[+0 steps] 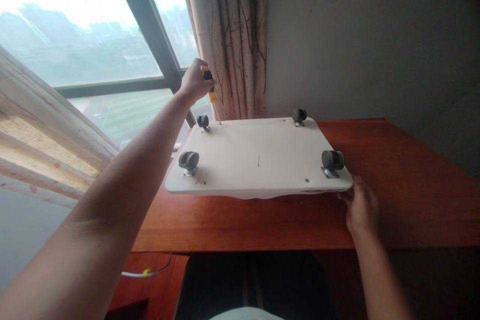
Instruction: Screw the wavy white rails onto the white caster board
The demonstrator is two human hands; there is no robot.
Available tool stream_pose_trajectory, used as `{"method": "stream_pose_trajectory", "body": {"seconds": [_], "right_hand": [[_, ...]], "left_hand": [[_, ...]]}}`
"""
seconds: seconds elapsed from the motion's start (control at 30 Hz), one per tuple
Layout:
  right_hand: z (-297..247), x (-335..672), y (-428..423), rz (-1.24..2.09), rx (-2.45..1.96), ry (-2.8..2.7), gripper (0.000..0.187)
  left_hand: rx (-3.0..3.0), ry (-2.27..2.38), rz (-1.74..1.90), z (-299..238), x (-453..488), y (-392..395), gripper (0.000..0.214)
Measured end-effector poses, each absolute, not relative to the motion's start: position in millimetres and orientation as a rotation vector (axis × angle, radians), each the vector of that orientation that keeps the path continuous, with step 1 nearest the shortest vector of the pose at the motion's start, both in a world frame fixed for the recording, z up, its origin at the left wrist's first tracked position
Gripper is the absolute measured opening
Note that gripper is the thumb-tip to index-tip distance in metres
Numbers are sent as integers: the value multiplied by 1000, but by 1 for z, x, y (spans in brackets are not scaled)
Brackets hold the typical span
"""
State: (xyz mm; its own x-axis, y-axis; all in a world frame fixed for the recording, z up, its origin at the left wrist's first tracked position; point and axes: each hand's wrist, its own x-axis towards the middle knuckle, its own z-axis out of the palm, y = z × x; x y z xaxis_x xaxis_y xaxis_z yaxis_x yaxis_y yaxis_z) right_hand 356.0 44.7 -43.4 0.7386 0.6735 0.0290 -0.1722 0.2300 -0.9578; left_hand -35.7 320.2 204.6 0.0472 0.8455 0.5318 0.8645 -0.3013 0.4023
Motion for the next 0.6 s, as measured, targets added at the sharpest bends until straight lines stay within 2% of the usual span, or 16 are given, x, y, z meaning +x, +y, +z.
{"method": "stream_pose_trajectory", "body": {"seconds": [0.2, 0.6], "right_hand": [[-43, 356, 44, 629, -1203, -518, 44], [-38, 354, 43, 686, -1176, -501, 45]], "left_hand": [[-2082, -1856, -1049, 202, -39, 311, 40], [-2176, -1836, -736, 225, -29, 302, 44]]}}
